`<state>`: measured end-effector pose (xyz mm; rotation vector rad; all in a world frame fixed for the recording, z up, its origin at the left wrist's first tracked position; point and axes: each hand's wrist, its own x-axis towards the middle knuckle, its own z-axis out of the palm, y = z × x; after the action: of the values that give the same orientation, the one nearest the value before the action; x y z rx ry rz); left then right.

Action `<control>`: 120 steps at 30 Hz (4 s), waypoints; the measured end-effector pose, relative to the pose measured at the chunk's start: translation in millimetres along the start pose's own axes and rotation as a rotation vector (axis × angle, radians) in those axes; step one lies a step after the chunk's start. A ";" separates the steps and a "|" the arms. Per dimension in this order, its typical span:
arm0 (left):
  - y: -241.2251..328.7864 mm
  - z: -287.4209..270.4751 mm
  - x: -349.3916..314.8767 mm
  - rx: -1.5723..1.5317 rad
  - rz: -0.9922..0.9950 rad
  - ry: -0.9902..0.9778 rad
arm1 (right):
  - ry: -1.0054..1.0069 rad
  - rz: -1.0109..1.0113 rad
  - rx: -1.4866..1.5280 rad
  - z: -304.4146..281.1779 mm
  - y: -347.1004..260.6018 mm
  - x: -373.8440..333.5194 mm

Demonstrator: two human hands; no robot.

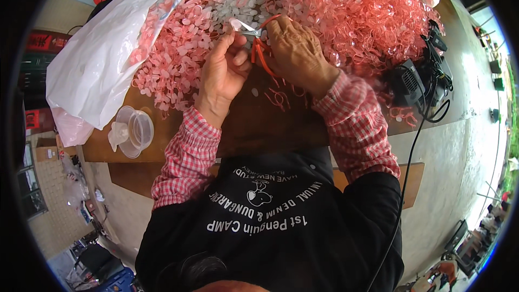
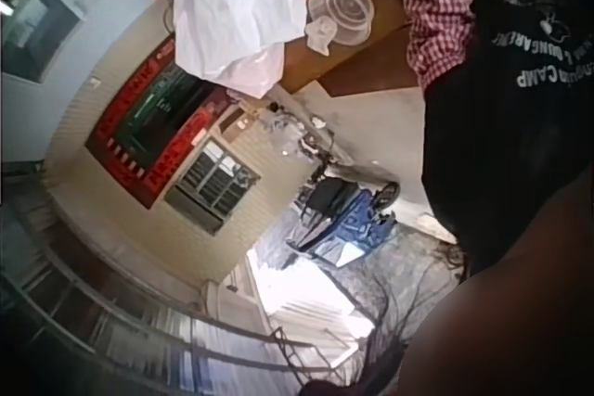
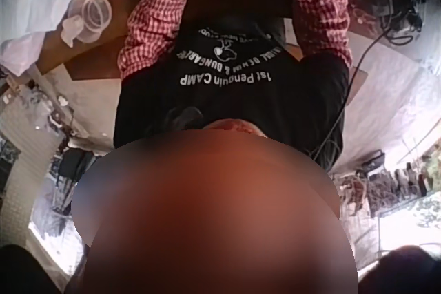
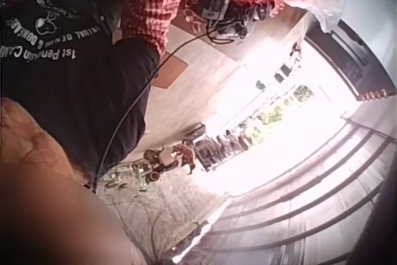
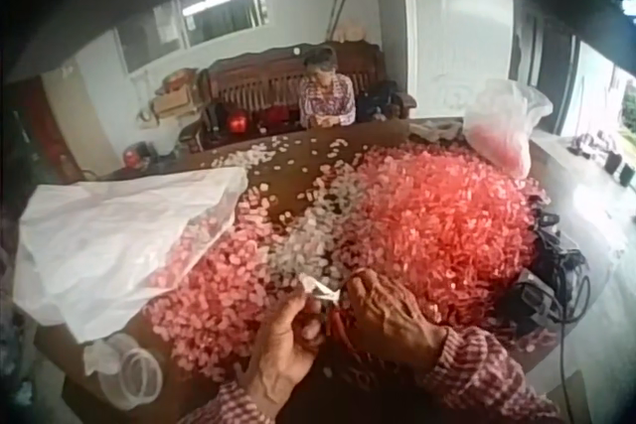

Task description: Trimming small plastic flower decorations from a larger sprig using a pair of snips.

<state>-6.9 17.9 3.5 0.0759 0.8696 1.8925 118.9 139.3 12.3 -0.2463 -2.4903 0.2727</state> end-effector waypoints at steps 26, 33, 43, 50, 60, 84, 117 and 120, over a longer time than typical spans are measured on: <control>1.5 4.3 -4.3 0.118 0.121 0.125 | -0.140 0.171 0.051 -1.5 -8.5 2.7; 0.8 4.2 -6.5 0.146 0.141 0.076 | 0.000 0.170 0.003 -3.8 -12.3 5.0; 3.0 2.5 -3.3 0.153 0.166 0.120 | -0.048 0.185 0.044 -3.4 5.6 7.3; -14.9 5.0 -7.4 0.581 0.557 -0.069 | -0.100 0.486 0.867 4.2 11.7 8.8; -19.5 8.6 -7.4 0.817 0.730 -0.041 | -0.105 0.467 0.893 8.9 13.9 6.4; -13.7 -2.3 5.0 1.138 1.131 -0.037 | -0.142 0.466 0.845 -18.3 24.6 11.6; 32.7 13.9 13.3 1.173 0.835 -0.017 | -0.034 0.427 0.460 -33.4 18.0 6.9; 15.6 23.0 -0.7 0.862 0.735 -0.125 | -0.026 0.452 0.708 -24.0 12.0 9.8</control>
<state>-9.0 26.0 30.1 1.1546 1.6634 1.9622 126.8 156.4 33.8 -0.4964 -2.1680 1.3050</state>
